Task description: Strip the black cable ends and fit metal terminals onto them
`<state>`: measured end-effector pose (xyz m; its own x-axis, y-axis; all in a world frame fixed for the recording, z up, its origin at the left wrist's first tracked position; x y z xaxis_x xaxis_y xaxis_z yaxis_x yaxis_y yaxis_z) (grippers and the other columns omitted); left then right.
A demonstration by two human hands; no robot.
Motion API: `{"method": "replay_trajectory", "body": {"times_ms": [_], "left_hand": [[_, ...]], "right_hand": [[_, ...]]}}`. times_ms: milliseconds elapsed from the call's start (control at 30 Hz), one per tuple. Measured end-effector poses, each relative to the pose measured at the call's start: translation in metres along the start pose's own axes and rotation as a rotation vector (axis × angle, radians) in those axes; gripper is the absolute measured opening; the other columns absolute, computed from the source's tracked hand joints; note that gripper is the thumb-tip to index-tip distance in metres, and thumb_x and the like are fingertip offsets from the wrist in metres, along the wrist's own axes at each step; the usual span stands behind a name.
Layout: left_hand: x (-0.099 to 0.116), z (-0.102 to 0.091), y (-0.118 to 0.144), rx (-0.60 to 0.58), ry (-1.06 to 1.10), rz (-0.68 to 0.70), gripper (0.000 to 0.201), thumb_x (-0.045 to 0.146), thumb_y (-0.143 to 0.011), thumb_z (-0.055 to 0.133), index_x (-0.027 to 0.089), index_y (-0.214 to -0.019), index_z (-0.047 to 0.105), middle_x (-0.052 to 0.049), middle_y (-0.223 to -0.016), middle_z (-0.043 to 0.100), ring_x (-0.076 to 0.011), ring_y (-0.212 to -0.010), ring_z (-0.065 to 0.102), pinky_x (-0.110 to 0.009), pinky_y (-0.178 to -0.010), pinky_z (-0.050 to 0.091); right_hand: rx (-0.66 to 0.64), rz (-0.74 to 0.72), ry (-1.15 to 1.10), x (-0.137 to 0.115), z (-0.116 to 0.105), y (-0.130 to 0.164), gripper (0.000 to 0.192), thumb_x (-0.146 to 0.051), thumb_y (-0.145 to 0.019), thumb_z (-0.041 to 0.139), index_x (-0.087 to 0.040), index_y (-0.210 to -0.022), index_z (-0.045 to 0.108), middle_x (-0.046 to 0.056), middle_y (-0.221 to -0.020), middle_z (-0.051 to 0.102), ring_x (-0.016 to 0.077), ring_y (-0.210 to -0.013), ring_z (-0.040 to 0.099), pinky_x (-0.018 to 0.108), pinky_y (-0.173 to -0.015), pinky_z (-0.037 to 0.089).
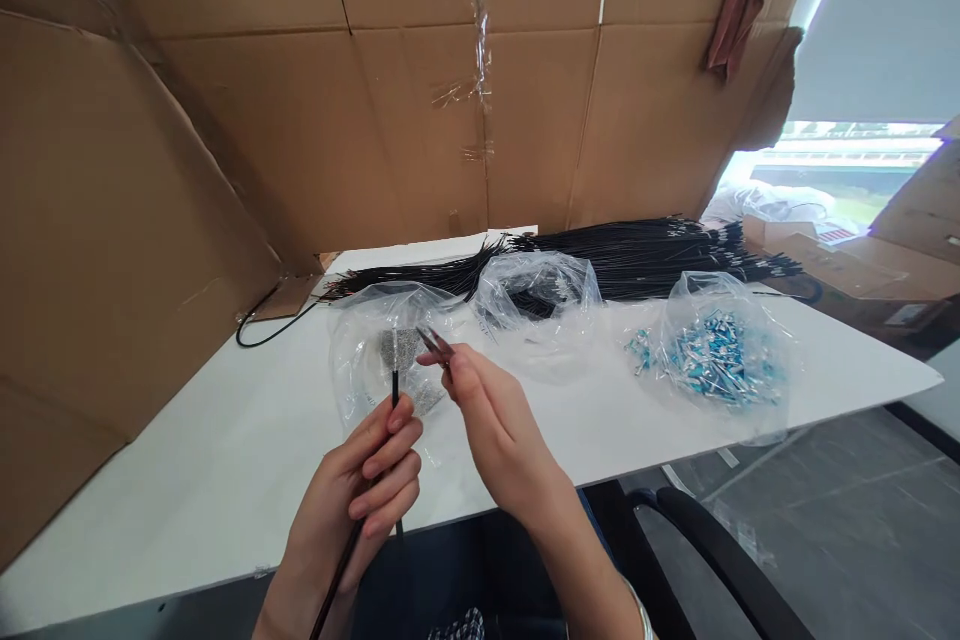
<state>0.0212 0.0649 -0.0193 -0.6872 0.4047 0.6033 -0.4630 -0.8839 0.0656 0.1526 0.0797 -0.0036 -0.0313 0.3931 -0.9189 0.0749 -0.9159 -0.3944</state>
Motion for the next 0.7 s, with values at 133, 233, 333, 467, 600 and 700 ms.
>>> {"method": "replay_trajectory", "body": {"times_ms": [133,233,333,467,600,700], "left_hand": [[0.005,-0.007,-0.002,0.037,-0.009,0.004,0.032,0.022,-0.098,0.038,0.014,-0.072,0.055,0.01,-0.049,0.025,-0.0043,-0.037,0.007,-0.014,-0.035,0.041],[0.007,-0.012,-0.003,0.043,-0.018,-0.011,0.032,0.024,-0.097,0.037,0.017,-0.069,0.05,0.012,-0.047,0.019,-0.0052,-0.036,0.005,-0.016,-0.034,0.04],[0.01,-0.017,-0.004,0.048,-0.038,-0.016,0.03,0.027,-0.097,0.038,0.018,-0.07,0.048,0.012,-0.047,0.019,-0.0054,-0.036,0.003,-0.016,-0.032,0.039],[0.012,-0.02,-0.004,0.053,-0.073,-0.035,0.028,0.029,-0.096,0.04,0.019,-0.071,0.048,0.012,-0.047,0.019,-0.0056,-0.037,0.003,-0.016,-0.031,0.037],[0.014,-0.023,-0.003,0.063,-0.102,-0.062,0.029,0.029,-0.096,0.041,0.018,-0.07,0.048,0.012,-0.047,0.021,-0.0056,-0.037,0.004,-0.015,-0.031,0.036],[0.014,-0.028,-0.004,0.08,-0.119,-0.077,0.029,0.03,-0.096,0.042,0.018,-0.07,0.048,0.012,-0.047,0.02,-0.0056,-0.037,0.004,-0.015,-0.031,0.035]], "right_hand": [[-0.173,-0.17,0.181,0.012,0.003,-0.011,0.028,-0.031,-0.102,0.039,-0.024,-0.121,0.057,0.004,-0.099,0.053,0.0178,-0.093,0.052,0.032,-0.085,0.042],[-0.246,-0.207,0.334,0.023,0.002,-0.016,0.022,-0.028,-0.1,0.047,-0.022,-0.119,0.057,0.005,-0.097,0.054,0.0186,-0.092,0.052,0.033,-0.083,0.043],[-0.315,-0.2,0.464,0.029,0.002,-0.017,0.022,-0.03,-0.098,0.05,-0.021,-0.117,0.057,0.005,-0.092,0.059,0.0199,-0.088,0.054,0.034,-0.078,0.044],[-0.35,-0.162,0.501,0.029,0.001,-0.02,0.02,-0.031,-0.099,0.049,-0.02,-0.111,0.059,0.004,-0.088,0.061,0.0185,-0.081,0.056,0.031,-0.072,0.044],[-0.395,-0.123,0.487,0.026,0.001,-0.026,0.018,-0.032,-0.099,0.049,-0.019,-0.102,0.06,0.004,-0.088,0.063,0.0169,-0.077,0.057,0.029,-0.069,0.043],[-0.45,-0.125,0.498,0.027,0.001,-0.031,0.02,-0.033,-0.098,0.049,-0.018,-0.096,0.062,0.004,-0.087,0.063,0.0165,-0.076,0.056,0.028,-0.068,0.04]]}}
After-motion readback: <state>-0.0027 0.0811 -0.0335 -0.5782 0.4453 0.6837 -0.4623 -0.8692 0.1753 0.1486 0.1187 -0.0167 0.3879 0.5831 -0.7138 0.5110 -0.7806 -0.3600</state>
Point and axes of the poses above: each hand's wrist, its own y-axis away from the middle knuckle, its own z-axis out of the palm, x = y × z, the point moved 3 cm from there along -y, towards the middle knuckle
